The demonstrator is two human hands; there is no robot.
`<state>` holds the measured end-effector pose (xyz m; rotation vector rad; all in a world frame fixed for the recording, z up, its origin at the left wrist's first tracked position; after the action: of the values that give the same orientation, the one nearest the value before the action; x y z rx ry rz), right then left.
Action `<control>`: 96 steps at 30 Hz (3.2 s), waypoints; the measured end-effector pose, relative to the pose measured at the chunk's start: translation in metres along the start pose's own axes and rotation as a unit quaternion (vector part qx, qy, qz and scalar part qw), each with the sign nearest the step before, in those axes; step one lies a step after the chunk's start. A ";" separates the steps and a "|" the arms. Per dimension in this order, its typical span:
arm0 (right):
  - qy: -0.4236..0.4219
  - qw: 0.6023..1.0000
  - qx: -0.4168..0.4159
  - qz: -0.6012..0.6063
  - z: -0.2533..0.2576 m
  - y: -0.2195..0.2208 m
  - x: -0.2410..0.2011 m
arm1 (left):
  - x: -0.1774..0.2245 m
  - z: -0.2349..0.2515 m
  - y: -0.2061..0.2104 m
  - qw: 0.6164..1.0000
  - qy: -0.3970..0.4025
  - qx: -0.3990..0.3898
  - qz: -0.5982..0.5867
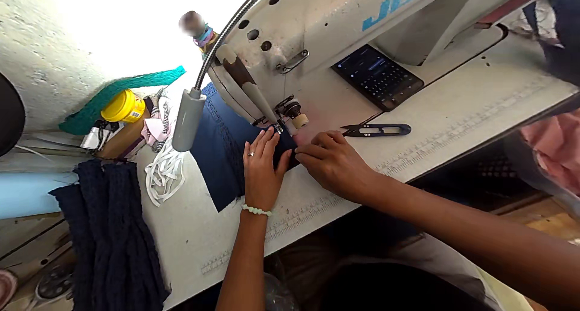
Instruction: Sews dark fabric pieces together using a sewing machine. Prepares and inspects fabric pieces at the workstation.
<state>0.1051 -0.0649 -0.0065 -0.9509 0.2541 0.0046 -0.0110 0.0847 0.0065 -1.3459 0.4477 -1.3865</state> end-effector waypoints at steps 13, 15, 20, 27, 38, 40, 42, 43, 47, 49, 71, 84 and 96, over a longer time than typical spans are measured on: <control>-0.002 0.999 -0.046 -0.016 0.040 0.015 0.019 | -0.028 0.047 -0.010 0.998 -0.020 -0.056 0.025; 0.011 1.000 -0.026 0.006 0.037 0.005 0.026 | -0.028 0.049 -0.010 0.998 -0.026 -0.056 0.027; 0.152 0.980 0.095 -0.083 -0.010 -0.082 0.099 | -0.030 0.048 -0.006 0.998 -0.025 -0.043 0.026; 0.288 0.942 0.026 -0.172 -0.067 -0.112 0.177 | -0.026 0.049 -0.007 0.998 -0.042 -0.050 0.023; 0.240 0.958 0.108 -0.118 -0.057 -0.098 0.126 | -0.024 0.057 -0.012 0.996 -0.080 -0.047 0.003; 0.174 0.975 0.102 -0.092 -0.059 -0.078 0.098 | -0.022 0.061 -0.015 0.994 -0.095 -0.053 -0.001; 0.119 0.988 0.074 -0.058 -0.057 -0.057 0.078 | -0.019 0.065 -0.018 0.992 -0.113 -0.054 0.004; 0.103 0.992 0.058 -0.052 -0.055 -0.050 0.072 | -0.017 0.067 -0.018 0.992 -0.119 -0.048 0.014; 0.077 0.995 0.025 -0.055 -0.051 -0.041 0.071 | -0.006 0.073 -0.012 0.988 -0.138 -0.003 0.065; 0.078 0.995 0.029 -0.061 -0.052 -0.041 0.071 | -0.008 0.071 -0.006 0.989 -0.136 0.040 0.044; 0.093 0.986 -0.140 -0.014 0.058 0.017 -0.042 | 0.004 -0.047 -0.032 0.868 -0.242 0.225 -0.371; 0.174 0.984 0.047 -0.006 -0.051 -0.037 0.015 | 0.043 -0.060 -0.041 0.968 -0.115 0.189 -0.121; 0.181 0.976 0.054 0.104 -0.039 -0.038 0.014 | 0.043 0.028 -0.016 0.970 -0.170 0.156 -0.080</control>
<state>0.1144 -0.1201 -0.0007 -0.8081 0.6839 0.0094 0.0172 0.0643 0.0481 -1.3417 -0.1085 -1.2593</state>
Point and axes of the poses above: each hand's wrist, its own z-axis towards the middle knuckle, its own y-axis out of the palm, x = y × z, the point moved 1 cm from there along z, towards the middle knuckle, and after that the axes turned 8 degrees about -z, right-handed, at the moved point
